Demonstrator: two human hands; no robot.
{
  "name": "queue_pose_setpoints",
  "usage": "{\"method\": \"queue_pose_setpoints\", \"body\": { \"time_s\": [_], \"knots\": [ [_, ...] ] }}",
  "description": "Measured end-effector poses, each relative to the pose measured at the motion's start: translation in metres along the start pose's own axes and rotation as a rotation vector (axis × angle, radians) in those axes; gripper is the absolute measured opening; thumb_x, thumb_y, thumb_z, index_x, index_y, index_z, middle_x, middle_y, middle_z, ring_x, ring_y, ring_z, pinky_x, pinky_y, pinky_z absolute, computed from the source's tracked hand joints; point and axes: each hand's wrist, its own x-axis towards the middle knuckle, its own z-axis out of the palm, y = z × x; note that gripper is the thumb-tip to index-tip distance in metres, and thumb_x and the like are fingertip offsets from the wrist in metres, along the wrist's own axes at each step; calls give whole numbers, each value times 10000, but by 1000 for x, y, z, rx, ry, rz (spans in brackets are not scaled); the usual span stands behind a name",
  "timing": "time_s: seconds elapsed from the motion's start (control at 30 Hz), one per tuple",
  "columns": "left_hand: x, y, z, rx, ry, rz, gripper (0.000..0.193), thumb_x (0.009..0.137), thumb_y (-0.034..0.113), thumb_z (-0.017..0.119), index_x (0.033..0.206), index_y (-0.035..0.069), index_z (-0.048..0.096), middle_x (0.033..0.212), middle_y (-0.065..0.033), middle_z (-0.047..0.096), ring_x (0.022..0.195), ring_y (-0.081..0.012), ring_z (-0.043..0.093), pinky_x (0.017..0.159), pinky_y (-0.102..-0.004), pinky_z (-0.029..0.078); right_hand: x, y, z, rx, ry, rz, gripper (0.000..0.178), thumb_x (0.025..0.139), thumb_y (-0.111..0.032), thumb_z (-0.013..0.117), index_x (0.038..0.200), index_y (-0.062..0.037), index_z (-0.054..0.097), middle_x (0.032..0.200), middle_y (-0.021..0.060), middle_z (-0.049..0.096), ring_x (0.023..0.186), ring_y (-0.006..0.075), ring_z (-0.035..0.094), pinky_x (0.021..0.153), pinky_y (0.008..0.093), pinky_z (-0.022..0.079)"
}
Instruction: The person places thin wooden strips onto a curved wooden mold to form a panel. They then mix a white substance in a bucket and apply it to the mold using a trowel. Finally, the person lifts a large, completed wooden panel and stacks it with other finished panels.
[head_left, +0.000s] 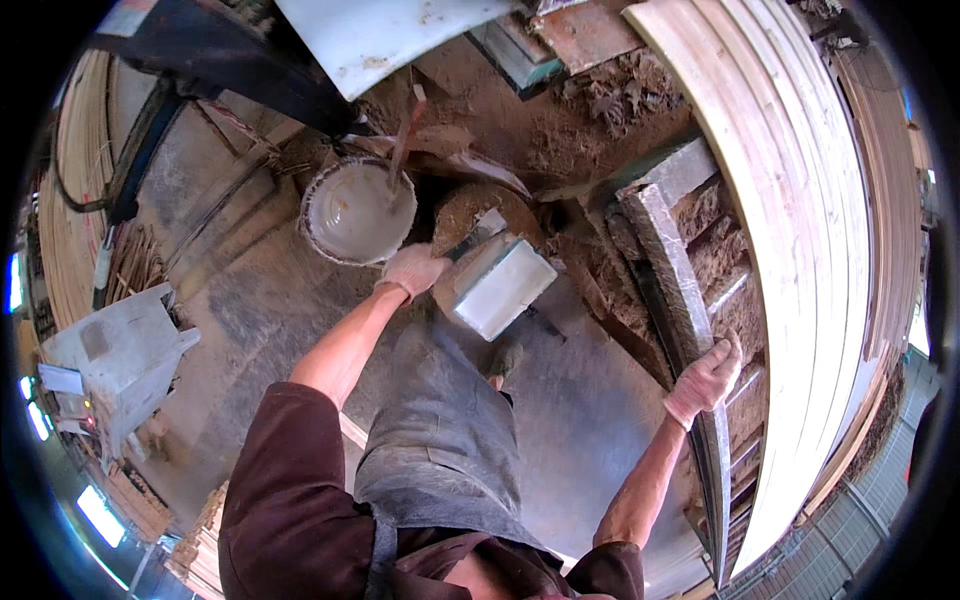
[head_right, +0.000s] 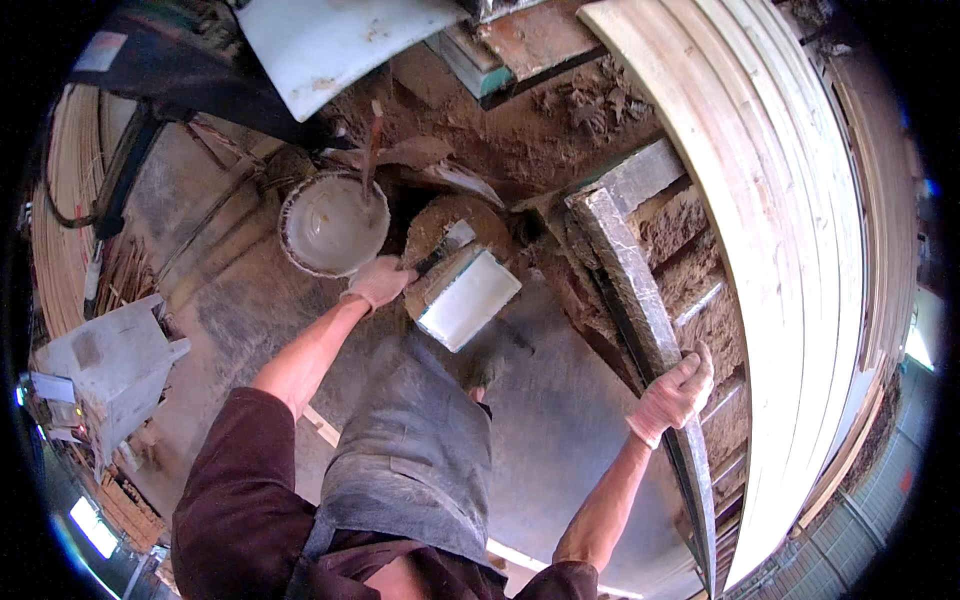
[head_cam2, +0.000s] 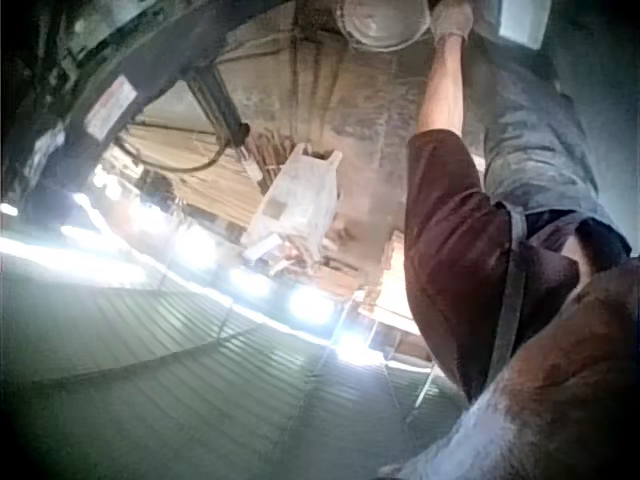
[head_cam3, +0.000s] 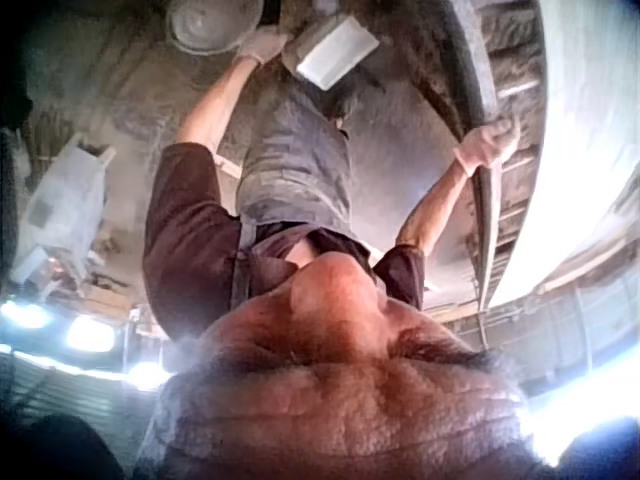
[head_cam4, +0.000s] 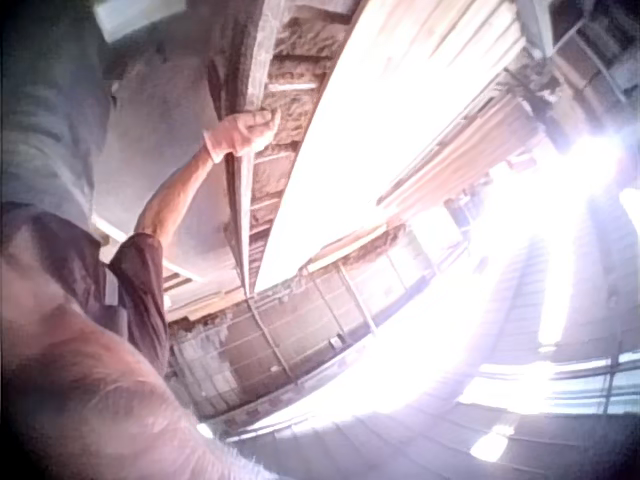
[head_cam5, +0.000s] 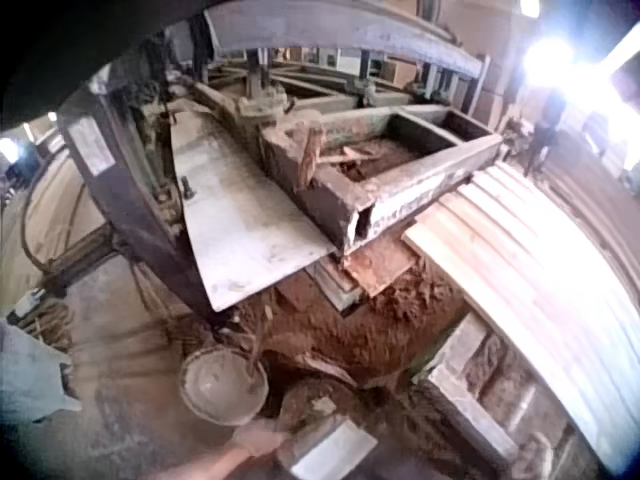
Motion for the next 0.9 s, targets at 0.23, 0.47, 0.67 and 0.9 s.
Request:
{"method": "queue_pose_setpoints", "body": {
  "time_s": [0.23, 0.47, 0.67, 0.9],
  "knots": [
    [-61, -199, 109, 56, -40, 415, 123, 961, 183, 543, 879, 177, 635, 710, 8, 541, 655, -160, 585, 540, -379, 457, 9, 1, -9, -68, 45, -289, 204, 1026, -194, 602, 1129, -75, 732, 1059, 126, 749, 958, 334, 700, 845, 456, 541],
    [-214, -242, 242, -381, 193, -84, 276, 966, 330, 623, 954, 92, 763, 868, -75, 727, 772, -230, 704, 639, -395, 559, 9, 26, -35, 56, 32, -323, 225, 980, -263, 664, 1143, -126, 736, 1057, 91, 758, 978, 326, 691, 873, 463, 527],
    [-253, -314, 315, 433, 205, -87, 246, 934, 321, 649, 944, 84, 715, 925, -136, 756, 802, -306, 723, 688, -440, 561, 7, 3, -28, 161, -145, -259, 251, 969, -311, 665, 1143, -151, 752, 1113, 79, 765, 1046, 328, 694, 915, 455, 540],
    [-178, -129, 113, 417, 464, 300, 269, 960, 238, 507, 1001, 75, 717, 1079, -215, 723, 1021, -417, 696, 847, -511, 534, 9, 13, -41, 108, -166, -224, 248, 965, -309, 675, 1147, -162, 755, 1100, 94, 767, 1049, 321, 698, 930, 460, 540]
  ]
}}
